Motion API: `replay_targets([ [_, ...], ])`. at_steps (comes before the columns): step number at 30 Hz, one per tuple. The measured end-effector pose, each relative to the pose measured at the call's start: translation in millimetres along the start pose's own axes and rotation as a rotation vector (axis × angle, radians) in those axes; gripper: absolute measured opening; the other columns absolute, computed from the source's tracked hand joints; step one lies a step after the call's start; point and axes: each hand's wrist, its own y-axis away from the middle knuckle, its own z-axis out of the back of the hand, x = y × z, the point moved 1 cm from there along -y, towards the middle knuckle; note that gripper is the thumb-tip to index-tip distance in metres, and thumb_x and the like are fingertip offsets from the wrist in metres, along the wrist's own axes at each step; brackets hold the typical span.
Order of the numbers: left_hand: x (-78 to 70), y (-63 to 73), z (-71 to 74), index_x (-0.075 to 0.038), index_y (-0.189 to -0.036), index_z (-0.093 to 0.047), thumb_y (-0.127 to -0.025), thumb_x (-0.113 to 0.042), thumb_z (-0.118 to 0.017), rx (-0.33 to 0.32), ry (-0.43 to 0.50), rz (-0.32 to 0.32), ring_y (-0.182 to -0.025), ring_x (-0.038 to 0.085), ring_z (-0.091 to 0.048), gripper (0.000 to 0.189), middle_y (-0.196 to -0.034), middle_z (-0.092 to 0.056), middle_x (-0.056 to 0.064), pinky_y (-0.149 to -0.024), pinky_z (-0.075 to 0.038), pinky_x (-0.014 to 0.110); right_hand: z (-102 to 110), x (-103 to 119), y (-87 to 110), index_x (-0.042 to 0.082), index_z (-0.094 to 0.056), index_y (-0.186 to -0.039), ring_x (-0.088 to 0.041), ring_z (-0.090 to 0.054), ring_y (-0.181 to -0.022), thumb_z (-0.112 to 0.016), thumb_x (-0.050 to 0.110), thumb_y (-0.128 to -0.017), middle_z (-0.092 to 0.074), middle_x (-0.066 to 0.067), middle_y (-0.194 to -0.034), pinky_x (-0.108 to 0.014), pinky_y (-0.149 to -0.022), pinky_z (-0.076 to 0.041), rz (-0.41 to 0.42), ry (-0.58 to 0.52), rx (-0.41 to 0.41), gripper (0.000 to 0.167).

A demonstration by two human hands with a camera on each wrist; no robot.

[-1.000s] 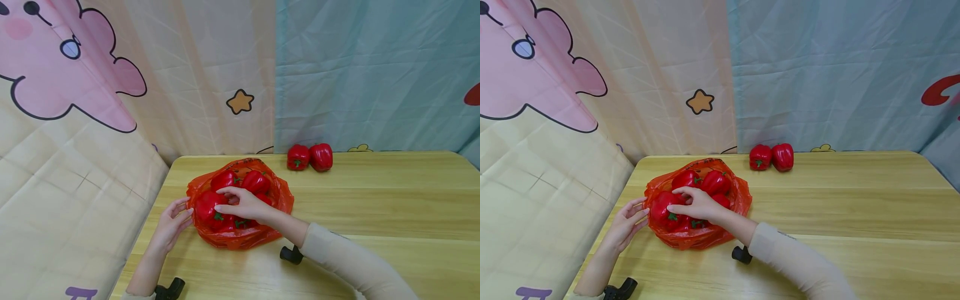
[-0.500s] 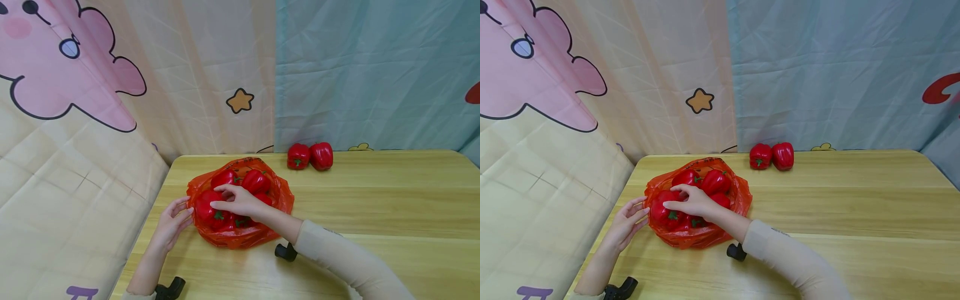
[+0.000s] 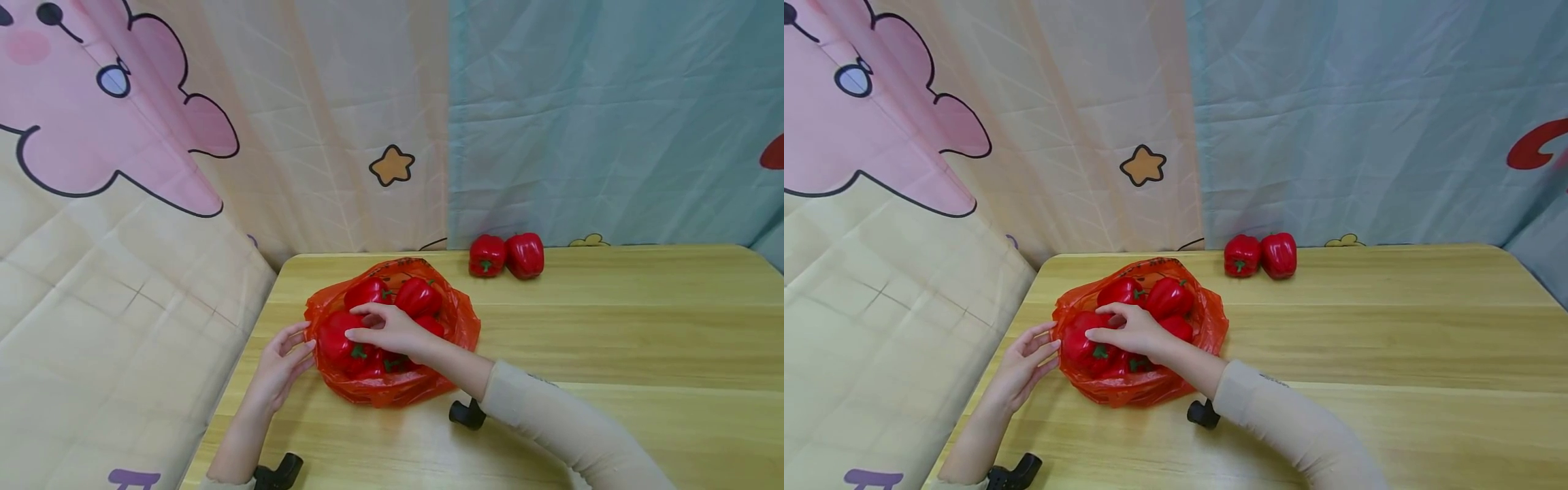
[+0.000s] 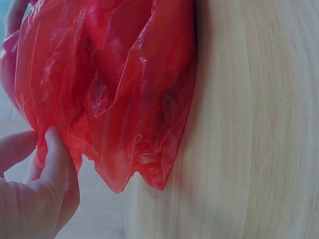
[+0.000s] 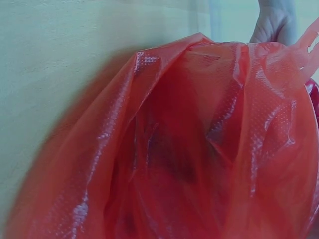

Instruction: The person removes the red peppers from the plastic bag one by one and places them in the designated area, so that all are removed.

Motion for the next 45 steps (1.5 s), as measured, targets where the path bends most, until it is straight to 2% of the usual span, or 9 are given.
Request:
replay_targets([
  [9, 0.9, 0.7, 1.0, 0.000, -0.130, -0.040, -0.092, 0.001, -0.054, 0.008, 0.014, -0.022, -0.090, 0.011, -0.061, 0.040, -0.108, -0.052, 0.002, -0.080, -0.053, 0.027, 2.0, -4.2, -0.7, 0.023, -0.056, -0.126, -0.022, -0.050, -0.107, -0.071, 0.036, -0.081, -0.055, -0.005, -0.120, -0.037, -0.080, -0.052, -0.022, -0.046, -0.009, 0.049],
  [21, 0.9, 1.0, 1.0, -0.007, -0.122, -0.047, -0.091, 0.002, -0.054, 0.015, 0.034, -0.037, -0.090, 0.011, -0.061, 0.034, -0.107, -0.052, 0.002, -0.079, -0.053, 0.027, 7.1, -5.7, 1.6, 0.018, -0.056, -0.126, -0.022, -0.055, -0.099, -0.070, 0.031, -0.083, -0.055, -0.008, -0.124, -0.034, -0.077, -0.053, -0.039, -0.132, -0.030, 0.047],
  [29, 1.0, 0.8, 0.3, -0.004, -0.125, -0.044, -0.091, 0.002, -0.054, 0.015, 0.030, -0.030, -0.090, 0.011, -0.061, 0.036, -0.107, -0.052, 0.003, -0.079, -0.053, 0.026, 12.2, -8.2, 1.6, 0.015, -0.055, -0.127, -0.021, -0.057, -0.089, -0.067, 0.028, -0.085, -0.055, -0.009, -0.123, -0.036, -0.077, -0.053, -0.035, -0.184, -0.020, 0.045],
  [34, 0.5, 1.3, 0.5, -0.003, -0.127, -0.043, -0.091, 0.001, -0.054, 0.015, 0.027, -0.028, -0.091, 0.010, -0.061, 0.037, -0.108, -0.052, 0.003, -0.080, -0.053, 0.026, 16.4, -10.9, 0.5, 0.011, -0.052, -0.128, -0.022, -0.055, -0.096, -0.065, 0.025, -0.087, -0.057, -0.008, -0.119, -0.034, -0.079, -0.053, -0.020, -0.244, 0.016, 0.045],
  [39, 0.1, 0.9, 0.2, -0.002, -0.127, -0.043, -0.091, 0.002, -0.054, 0.017, 0.030, -0.029, -0.091, 0.010, -0.061, 0.038, -0.107, -0.052, 0.002, -0.080, -0.053, 0.027, 21.5, -10.8, 1.5, 0.012, -0.052, -0.129, -0.024, -0.053, -0.106, -0.064, 0.025, -0.088, -0.055, -0.009, -0.123, -0.036, -0.084, -0.052, -0.049, -0.278, 0.020, 0.045],
  [45, -0.2, 0.7, 0.4, -0.003, -0.125, -0.045, -0.091, 0.002, -0.054, 0.011, 0.032, -0.024, -0.090, 0.010, -0.061, 0.036, -0.107, -0.053, 0.002, -0.080, -0.053, 0.027, 27.4, -8.4, 3.9, 0.009, -0.049, -0.131, -0.025, -0.053, -0.108, -0.062, 0.023, -0.088, -0.053, -0.011, -0.124, -0.038, -0.085, -0.052, -0.054, -0.347, 0.030, 0.046],
])
